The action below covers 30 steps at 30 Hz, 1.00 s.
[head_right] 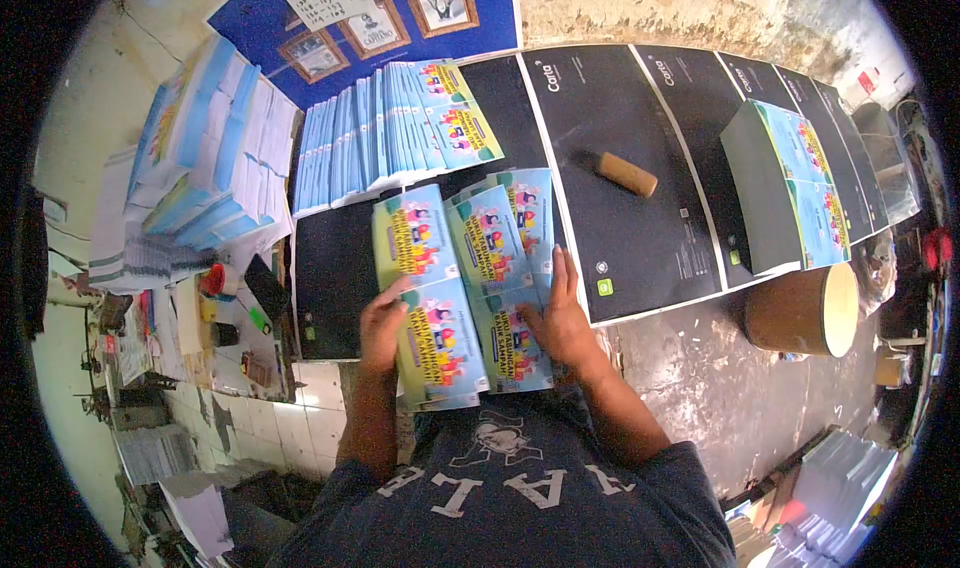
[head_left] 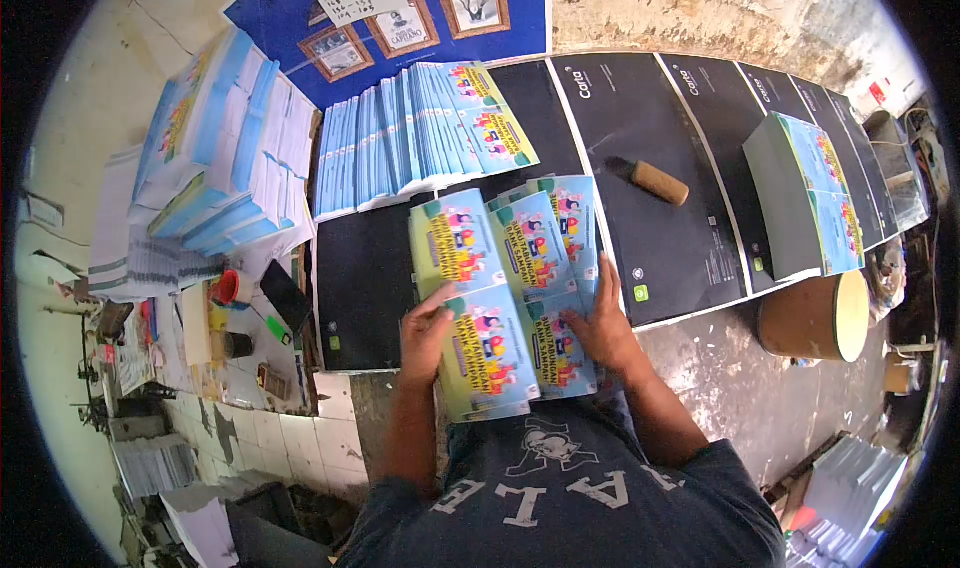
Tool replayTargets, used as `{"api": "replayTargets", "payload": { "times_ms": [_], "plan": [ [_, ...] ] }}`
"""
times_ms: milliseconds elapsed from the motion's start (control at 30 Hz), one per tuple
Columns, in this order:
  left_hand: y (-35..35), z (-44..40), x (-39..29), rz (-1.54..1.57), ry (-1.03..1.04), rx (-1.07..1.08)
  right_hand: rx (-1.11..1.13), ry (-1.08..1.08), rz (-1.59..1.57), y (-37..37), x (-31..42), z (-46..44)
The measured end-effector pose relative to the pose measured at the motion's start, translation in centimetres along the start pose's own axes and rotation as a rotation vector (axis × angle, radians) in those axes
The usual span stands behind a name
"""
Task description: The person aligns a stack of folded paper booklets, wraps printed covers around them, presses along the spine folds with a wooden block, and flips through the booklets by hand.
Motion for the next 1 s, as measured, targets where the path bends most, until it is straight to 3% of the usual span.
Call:
{"api": "replayTargets", "payload": {
  "times_ms": [167,233,300,400,500,533,567,600,667,733,800,900,1000],
  "plan": [
    [4.7,0.2,1.3,-0.158,0.055,-0.026,0.203,-0.173,0.273,2.5,-0.9,-0.4],
    [6.3,0.2,1.0,-0.216,0.060,-0.014,0.220,0.038,-0.039,2.8,-3.0,-0.3],
    [6.8,0.1,1.5,-0.248,0.083,0.012,0.122,0.035,-0.091,2.2,-2.4,-0.2],
    [6.2,-0.6,1.8,-0.215,0.121,-0.001,0.129,0.135,-0.448,1.7,-2.2,-0.3],
    [4.9,-0.5,2.1,-0.155,0.092,-0.099,0.111,0.066,-0.392,1.8,-2.8,0.1],
    [4.9,-0.7,4.2,-0.098,-0.086,-0.033,0.088,-0.068,-0.331,1.7,-1.8,0.1],
    [5.1,-0.4,6.1,-0.039,-0.260,0.034,0.092,-0.067,-0.332,1.8,-1.8,0.4],
    [6.3,-0.6,5.1,-0.034,-0.138,0.065,0.114,-0.044,-0.275,1.7,-1.3,0.6],
    [6.8,-0.5,4.5,-0.102,-0.158,0.080,0.170,0.018,-0.174,2.1,-2.1,0.6],
    [6.6,-0.4,4.4,-0.206,-0.141,0.080,0.159,0.029,-0.266,2.0,-2.0,0.6],
    [6.7,-0.2,4.3,-0.172,-0.147,0.074,0.164,0.054,-0.426,2.2,-1.8,0.2],
    [6.0,0.1,4.8,-0.135,-0.146,0.048,0.198,0.027,-0.248,1.6,-1.0,0.0],
    [5.1,0.3,4.6,-0.074,-0.125,-0.012,0.141,0.035,-0.347,1.7,-2.0,0.0]
  ]
}}
Point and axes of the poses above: each hand's wrist, its own z-axis away from the middle knuckle, its own y-axis out of the palm, x = y × z, the point moved 9 cm from there along -z, towards the middle knuckle, and after that the axes turned 1 degree about z, right-handed, at the moved point
